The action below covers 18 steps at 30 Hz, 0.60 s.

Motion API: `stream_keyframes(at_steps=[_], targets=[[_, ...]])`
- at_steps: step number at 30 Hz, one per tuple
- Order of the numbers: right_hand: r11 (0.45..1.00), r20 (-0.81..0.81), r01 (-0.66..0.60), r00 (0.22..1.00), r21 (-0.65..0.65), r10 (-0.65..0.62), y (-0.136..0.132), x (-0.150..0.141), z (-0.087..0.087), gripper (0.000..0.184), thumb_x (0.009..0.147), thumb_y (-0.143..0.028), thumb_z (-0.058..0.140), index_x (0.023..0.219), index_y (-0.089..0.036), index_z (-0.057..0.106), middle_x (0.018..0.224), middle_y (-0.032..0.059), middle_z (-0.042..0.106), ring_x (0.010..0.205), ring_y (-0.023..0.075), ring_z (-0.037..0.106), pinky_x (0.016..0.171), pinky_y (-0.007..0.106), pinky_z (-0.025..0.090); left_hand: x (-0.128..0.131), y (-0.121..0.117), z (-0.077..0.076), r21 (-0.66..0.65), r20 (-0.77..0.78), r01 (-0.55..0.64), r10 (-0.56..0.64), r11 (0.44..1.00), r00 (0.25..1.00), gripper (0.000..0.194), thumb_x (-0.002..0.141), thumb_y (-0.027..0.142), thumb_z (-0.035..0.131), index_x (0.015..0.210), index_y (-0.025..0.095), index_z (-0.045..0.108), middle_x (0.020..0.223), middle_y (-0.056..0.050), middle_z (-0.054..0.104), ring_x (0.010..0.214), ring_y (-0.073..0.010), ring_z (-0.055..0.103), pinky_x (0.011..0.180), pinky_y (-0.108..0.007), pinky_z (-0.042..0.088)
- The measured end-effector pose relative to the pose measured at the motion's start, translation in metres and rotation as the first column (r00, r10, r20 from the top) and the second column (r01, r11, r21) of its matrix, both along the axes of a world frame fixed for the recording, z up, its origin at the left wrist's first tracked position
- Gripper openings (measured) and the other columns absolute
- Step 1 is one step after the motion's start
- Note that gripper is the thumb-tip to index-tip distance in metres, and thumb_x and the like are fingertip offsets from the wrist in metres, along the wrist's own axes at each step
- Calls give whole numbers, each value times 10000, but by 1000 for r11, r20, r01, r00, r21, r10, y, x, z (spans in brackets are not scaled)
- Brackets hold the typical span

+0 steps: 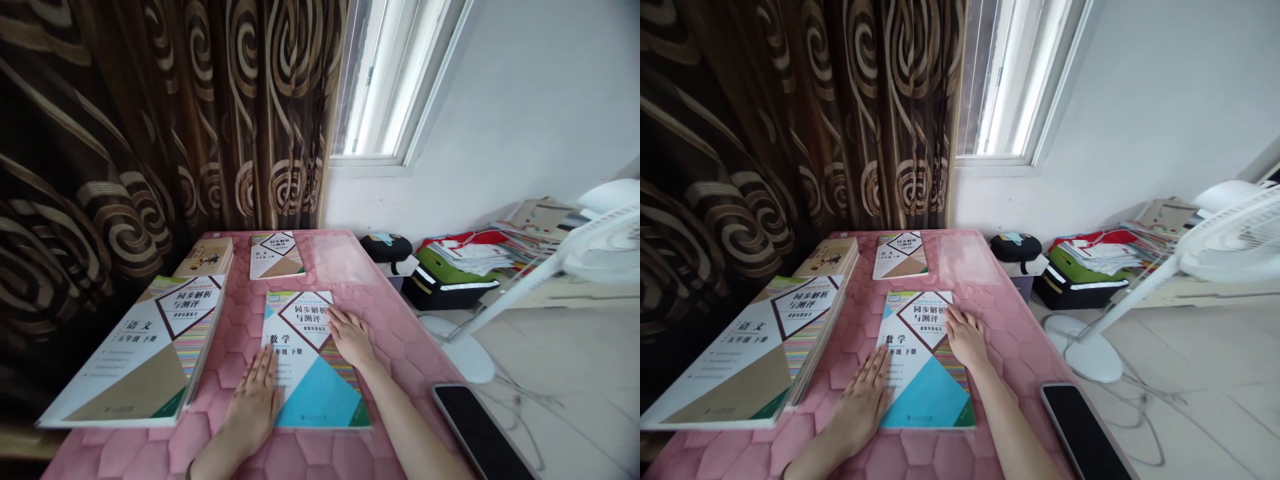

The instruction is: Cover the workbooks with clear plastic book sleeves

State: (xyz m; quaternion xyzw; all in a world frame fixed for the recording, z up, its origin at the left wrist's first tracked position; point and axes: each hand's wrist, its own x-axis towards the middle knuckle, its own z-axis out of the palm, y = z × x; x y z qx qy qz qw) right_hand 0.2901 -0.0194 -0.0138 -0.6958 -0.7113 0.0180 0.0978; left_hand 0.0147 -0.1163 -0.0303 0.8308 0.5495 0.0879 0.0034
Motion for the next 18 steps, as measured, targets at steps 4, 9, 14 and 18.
stream_keyframes(at_steps=[4, 9, 14, 18], targets=[[1000, 49, -21, 999, -3, 21, -11, -20, 8, 509, 995, -312, 257, 1468, -201, 408, 1560, 33, 322, 1426, 323, 252, 1109, 548, 265, -1, 3, -10, 106, -17, 13, -12, 994, 1000, 585, 982, 390, 317, 1522, 173, 256, 1579, -78, 264, 1447, -214, 274, 1159, -389, 306], [949, -46, -305, 950, 86, 309, -57, -98, -1, 547, 1005, -349, 261, 1489, -111, 352, 1579, 86, 244, 1471, 272, 177, 1161, 444, 264, -2, 6, -20, 240, -35, 42, -35, 970, 999, 623, 983, 369, 325, 1547, 188, 132, 1569, -83, 302, 1433, -211, 308, 1127, -385, 351], [959, -64, -271, 959, 87, 277, -83, -102, -13, 627, 1004, -466, 251, 1488, -77, 337, 1572, 127, 224, 1464, 263, 198, 1190, 429, 227, -2, 7, -23, 293, -32, 53, -45, 955, 998, 669, 978, 369, 336, 1552, 196, 38, 1566, -87, 315, 1413, -219, 347, 1116, -391, 358], [985, -36, -165, 985, 40, 167, -87, -50, -15, 663, 1002, -498, 213, 1495, -66, 308, 1576, 126, 200, 1468, 256, 183, 1196, 439, 212, -5, 7, -22, 315, -22, 52, -48, 948, 999, 650, 971, 365, 341, 1551, 193, 105, 1566, -80, 320, 1414, -216, 344, 1115, -379, 358]])
